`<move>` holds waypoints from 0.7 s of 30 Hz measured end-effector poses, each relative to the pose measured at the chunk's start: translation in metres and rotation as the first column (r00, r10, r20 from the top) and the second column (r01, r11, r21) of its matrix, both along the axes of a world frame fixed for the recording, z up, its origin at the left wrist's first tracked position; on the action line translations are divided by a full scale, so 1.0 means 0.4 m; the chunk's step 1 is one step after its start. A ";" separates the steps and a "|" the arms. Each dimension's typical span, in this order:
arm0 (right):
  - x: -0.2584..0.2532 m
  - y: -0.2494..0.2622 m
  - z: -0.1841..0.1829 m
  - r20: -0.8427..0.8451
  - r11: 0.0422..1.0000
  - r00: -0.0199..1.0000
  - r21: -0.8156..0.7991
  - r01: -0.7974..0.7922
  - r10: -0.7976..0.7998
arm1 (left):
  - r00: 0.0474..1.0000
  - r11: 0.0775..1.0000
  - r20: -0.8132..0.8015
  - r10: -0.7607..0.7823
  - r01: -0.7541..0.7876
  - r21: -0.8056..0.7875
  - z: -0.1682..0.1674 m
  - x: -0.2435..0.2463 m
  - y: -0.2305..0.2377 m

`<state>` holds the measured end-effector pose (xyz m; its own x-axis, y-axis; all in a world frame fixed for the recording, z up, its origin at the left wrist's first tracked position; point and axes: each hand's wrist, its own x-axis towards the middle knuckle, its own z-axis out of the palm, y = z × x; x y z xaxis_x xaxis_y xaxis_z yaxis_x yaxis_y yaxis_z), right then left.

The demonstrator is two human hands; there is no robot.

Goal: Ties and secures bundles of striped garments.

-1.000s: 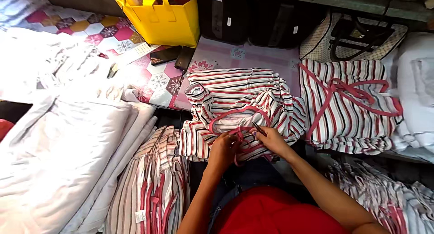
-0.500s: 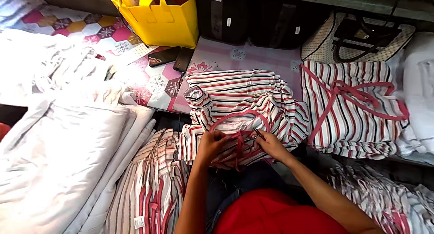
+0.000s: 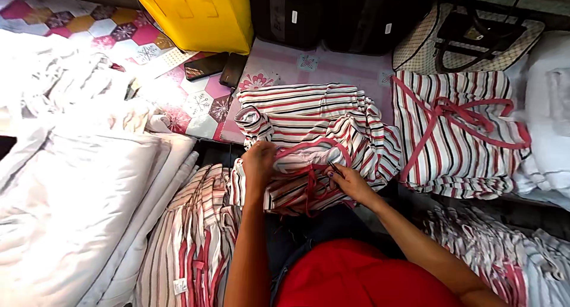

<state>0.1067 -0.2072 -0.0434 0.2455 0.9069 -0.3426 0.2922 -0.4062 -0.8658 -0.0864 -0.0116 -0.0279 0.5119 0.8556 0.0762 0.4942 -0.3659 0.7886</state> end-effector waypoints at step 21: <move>-0.052 0.060 0.110 -0.625 0.981 0.770 -0.193 0.007 -0.128 | 0.977 0.999 0.211 0.010 -0.019 0.040 -0.066 0.065 -0.210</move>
